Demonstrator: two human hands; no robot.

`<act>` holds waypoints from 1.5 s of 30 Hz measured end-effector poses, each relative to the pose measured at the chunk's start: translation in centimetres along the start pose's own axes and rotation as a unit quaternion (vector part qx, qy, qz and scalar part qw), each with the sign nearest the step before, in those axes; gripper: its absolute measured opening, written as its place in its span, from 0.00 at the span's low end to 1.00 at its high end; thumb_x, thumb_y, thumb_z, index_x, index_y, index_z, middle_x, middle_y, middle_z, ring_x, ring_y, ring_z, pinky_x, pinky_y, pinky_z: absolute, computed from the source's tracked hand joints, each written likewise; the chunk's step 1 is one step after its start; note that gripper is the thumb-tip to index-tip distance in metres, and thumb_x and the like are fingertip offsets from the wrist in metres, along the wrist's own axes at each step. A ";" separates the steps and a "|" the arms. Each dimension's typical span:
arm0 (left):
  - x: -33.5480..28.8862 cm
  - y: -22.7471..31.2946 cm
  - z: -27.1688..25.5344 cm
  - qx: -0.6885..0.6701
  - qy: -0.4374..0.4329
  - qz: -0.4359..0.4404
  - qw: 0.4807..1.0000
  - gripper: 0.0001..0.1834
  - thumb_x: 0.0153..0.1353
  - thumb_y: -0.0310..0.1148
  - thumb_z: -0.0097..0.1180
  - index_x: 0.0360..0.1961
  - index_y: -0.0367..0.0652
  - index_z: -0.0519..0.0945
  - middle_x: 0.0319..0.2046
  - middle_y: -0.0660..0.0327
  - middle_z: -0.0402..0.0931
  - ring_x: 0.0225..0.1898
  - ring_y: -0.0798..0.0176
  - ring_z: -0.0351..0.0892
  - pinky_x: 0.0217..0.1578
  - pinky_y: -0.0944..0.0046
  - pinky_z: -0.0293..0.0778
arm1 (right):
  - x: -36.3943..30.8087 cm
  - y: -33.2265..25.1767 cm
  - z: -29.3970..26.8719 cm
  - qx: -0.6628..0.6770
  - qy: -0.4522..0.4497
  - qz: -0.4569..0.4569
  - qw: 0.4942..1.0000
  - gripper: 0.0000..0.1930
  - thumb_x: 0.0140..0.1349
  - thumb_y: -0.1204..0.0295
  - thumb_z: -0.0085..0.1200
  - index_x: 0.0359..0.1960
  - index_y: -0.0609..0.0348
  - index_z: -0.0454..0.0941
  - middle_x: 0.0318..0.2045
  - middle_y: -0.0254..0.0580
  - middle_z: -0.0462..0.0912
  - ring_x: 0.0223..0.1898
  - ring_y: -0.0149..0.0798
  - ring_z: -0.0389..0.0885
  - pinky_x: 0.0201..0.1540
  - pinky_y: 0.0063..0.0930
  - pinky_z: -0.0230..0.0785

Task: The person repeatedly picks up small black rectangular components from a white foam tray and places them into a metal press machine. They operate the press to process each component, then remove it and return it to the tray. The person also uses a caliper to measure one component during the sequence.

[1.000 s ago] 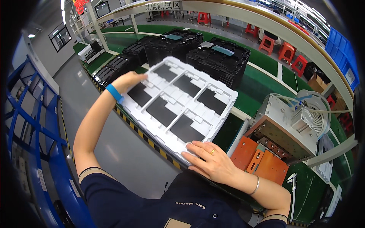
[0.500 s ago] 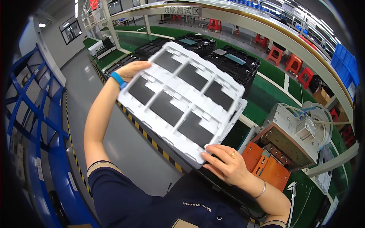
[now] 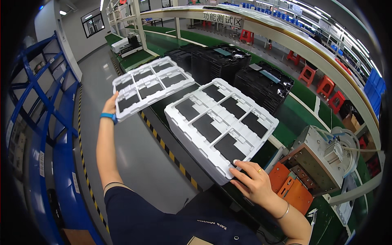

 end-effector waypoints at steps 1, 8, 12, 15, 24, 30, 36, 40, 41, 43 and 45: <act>0.6 -2.3 0.1 -0.015 0.029 -0.013 0.999 0.25 0.73 0.42 0.49 0.59 0.31 0.73 0.54 0.49 0.79 0.51 0.52 0.82 0.54 0.52 0.78 | -0.1 0.2 0.0 -0.006 -0.004 0.002 1.000 0.17 0.55 0.71 0.66 0.48 0.56 0.82 0.51 0.44 0.79 0.48 0.44 0.80 0.47 0.34 0.75; 0.0 -12.3 3.0 -0.096 0.054 0.012 0.994 0.21 0.73 0.38 0.48 0.57 0.30 0.72 0.51 0.48 0.80 0.50 0.50 0.82 0.52 0.50 0.80 | -0.2 0.5 0.2 0.002 -0.010 0.011 1.000 0.17 0.55 0.71 0.66 0.47 0.56 0.82 0.52 0.44 0.79 0.47 0.44 0.80 0.45 0.33 0.75; 0.9 -16.7 5.0 -0.101 0.058 0.021 0.993 0.20 0.73 0.37 0.49 0.56 0.30 0.72 0.51 0.48 0.79 0.50 0.50 0.81 0.53 0.49 0.78 | -0.2 0.7 0.2 0.002 -0.016 0.019 1.000 0.17 0.53 0.70 0.67 0.46 0.55 0.82 0.52 0.44 0.79 0.46 0.44 0.80 0.44 0.33 0.76; 2.3 -18.7 5.3 -0.118 0.056 0.047 0.990 0.21 0.72 0.37 0.52 0.57 0.31 0.72 0.52 0.48 0.78 0.51 0.49 0.80 0.53 0.46 0.77 | -0.1 0.6 0.2 0.007 -0.013 0.020 1.000 0.19 0.50 0.70 0.71 0.46 0.54 0.83 0.52 0.43 0.80 0.46 0.45 0.81 0.45 0.34 0.77; 0.2 -18.6 8.6 0.470 0.172 -0.174 0.848 0.48 0.62 0.73 0.38 0.35 0.29 0.83 0.27 0.46 0.81 0.28 0.52 0.85 0.30 0.58 0.81 | 0.6 1.4 -2.1 -0.067 0.017 0.028 0.997 0.19 0.54 0.68 0.67 0.47 0.58 0.81 0.50 0.45 0.80 0.46 0.45 0.81 0.47 0.35 0.75; -3.4 -6.2 14.2 0.615 0.336 0.211 0.682 0.38 0.66 0.63 0.44 0.64 0.43 0.71 0.55 0.41 0.71 0.56 0.37 0.71 0.54 0.42 0.70 | 3.6 8.1 -4.6 -0.177 0.055 0.198 0.963 0.16 0.58 0.70 0.62 0.47 0.62 0.80 0.44 0.45 0.81 0.48 0.49 0.76 0.48 0.41 0.70; -13.2 -0.2 41.7 0.436 -0.262 0.557 0.656 0.08 0.58 0.30 0.63 0.38 0.41 0.83 0.39 0.56 0.82 0.47 0.51 0.78 0.51 0.56 0.71 | 4.8 15.1 -1.0 -0.298 -0.083 0.331 0.892 0.24 0.56 0.53 0.64 0.42 0.63 0.82 0.41 0.47 0.81 0.49 0.49 0.75 0.47 0.42 0.69; -11.5 -5.0 46.7 0.511 -0.362 0.499 0.598 0.08 0.60 0.34 0.61 0.33 0.41 0.82 0.34 0.57 0.80 0.44 0.51 0.75 0.48 0.55 0.72 | 6.3 15.9 0.0 -0.221 -0.118 0.407 0.878 0.28 0.52 0.47 0.67 0.39 0.64 0.83 0.44 0.49 0.81 0.53 0.50 0.74 0.50 0.45 0.68; -11.0 -6.1 47.2 0.518 -0.362 0.524 0.571 0.09 0.61 0.36 0.60 0.33 0.42 0.82 0.33 0.57 0.80 0.44 0.52 0.75 0.46 0.55 0.72 | 6.4 16.1 -0.1 -0.208 -0.121 0.424 0.873 0.30 0.50 0.46 0.68 0.39 0.63 0.83 0.44 0.49 0.81 0.53 0.50 0.75 0.50 0.44 0.69; -10.2 -7.5 48.4 0.524 -0.365 0.556 0.532 0.10 0.62 0.39 0.59 0.31 0.43 0.82 0.31 0.59 0.80 0.41 0.53 0.75 0.44 0.55 0.72 | 6.1 17.2 0.0 -0.178 -0.125 0.454 0.864 0.32 0.47 0.44 0.70 0.39 0.63 0.83 0.45 0.49 0.82 0.54 0.51 0.76 0.51 0.44 0.69; -10.5 -8.1 49.7 0.493 -0.378 0.577 0.530 0.14 0.64 0.41 0.57 0.27 0.42 0.82 0.26 0.60 0.79 0.37 0.54 0.73 0.40 0.55 0.71 | 5.9 18.0 -0.3 -0.150 -0.129 0.472 0.859 0.33 0.44 0.44 0.71 0.40 0.62 0.83 0.44 0.49 0.83 0.52 0.52 0.78 0.50 0.44 0.70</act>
Point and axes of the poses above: each hand's wrist, its own x-axis towards the middle knuckle, its own z-axis out of the palm, y = z × x, the point moved 6 cm from there along x, towards the middle knuckle
